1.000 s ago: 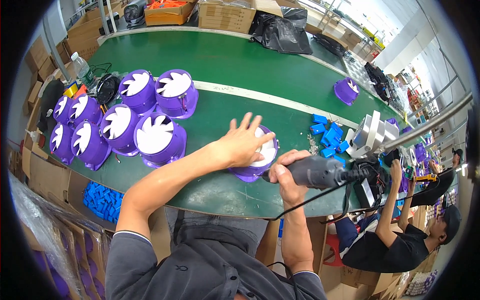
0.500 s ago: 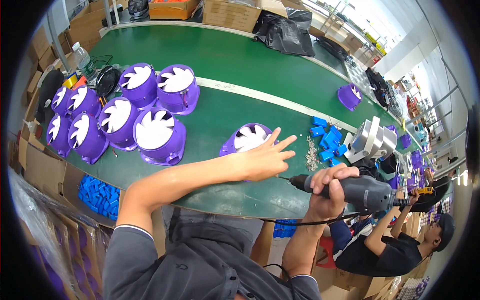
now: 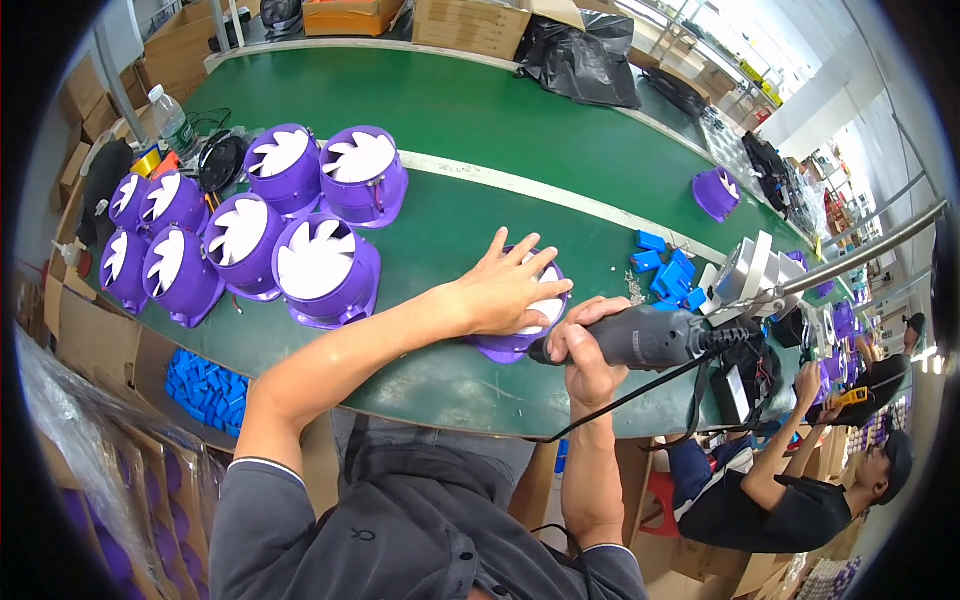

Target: The person attaches white fan blades and circuit boards into purple plastic housings by driving screws with an electric screwdriver.

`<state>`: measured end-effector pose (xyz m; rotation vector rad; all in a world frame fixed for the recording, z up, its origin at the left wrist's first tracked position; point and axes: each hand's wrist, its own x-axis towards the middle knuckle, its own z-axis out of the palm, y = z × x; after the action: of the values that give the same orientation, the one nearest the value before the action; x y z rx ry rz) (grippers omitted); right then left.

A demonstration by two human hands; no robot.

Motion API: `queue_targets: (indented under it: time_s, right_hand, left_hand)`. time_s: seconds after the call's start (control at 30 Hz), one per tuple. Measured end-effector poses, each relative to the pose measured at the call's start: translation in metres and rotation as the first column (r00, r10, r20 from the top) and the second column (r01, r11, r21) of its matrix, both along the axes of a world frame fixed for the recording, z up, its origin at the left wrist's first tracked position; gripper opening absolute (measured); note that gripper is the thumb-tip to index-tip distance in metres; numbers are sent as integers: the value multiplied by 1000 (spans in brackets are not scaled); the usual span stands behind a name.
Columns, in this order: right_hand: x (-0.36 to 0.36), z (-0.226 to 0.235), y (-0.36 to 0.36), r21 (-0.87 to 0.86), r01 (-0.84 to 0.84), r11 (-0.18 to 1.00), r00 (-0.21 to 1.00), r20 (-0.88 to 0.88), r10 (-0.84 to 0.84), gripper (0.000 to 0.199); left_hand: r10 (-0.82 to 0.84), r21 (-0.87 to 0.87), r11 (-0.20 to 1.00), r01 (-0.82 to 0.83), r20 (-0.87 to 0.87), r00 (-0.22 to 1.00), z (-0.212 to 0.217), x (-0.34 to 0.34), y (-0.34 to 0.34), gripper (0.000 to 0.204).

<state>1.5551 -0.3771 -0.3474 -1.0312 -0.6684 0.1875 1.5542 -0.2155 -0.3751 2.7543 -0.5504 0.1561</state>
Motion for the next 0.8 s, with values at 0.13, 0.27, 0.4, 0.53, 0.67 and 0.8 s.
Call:
queue_targets:
  time_s: [0.13,0.27,0.4,0.53,0.67,0.8]
  right_hand:
    - [-3,3,1,-68,77,995,997,5,-77,21]
    - [-2,6,3,-48,93,995,996,9,-93,21]
    - [-1,3,3,-62,96,993,995,4,-96,20]
    - [0,5,4,-104,95,990,995,-12,-97,17]
    - [9,7,8,-259,-16,966,1000,-13,13,14]
    - [9,10,10,-276,-107,955,991,46,124,16]
  left_hand:
    - [-4,-14,1000,4,7,1000,-3,0,-1,56]
    - [-4,-33,999,4,-8,1000,-4,0,0,56]
    - [-5,-46,999,5,2,1000,-4,0,-1,56]
    - [-9,-29,1000,9,15,1000,-5,1,0,58]
    - [-17,2,1000,17,38,999,-5,3,-1,61]
    - [-73,27,997,71,83,994,-5,3,6,58]
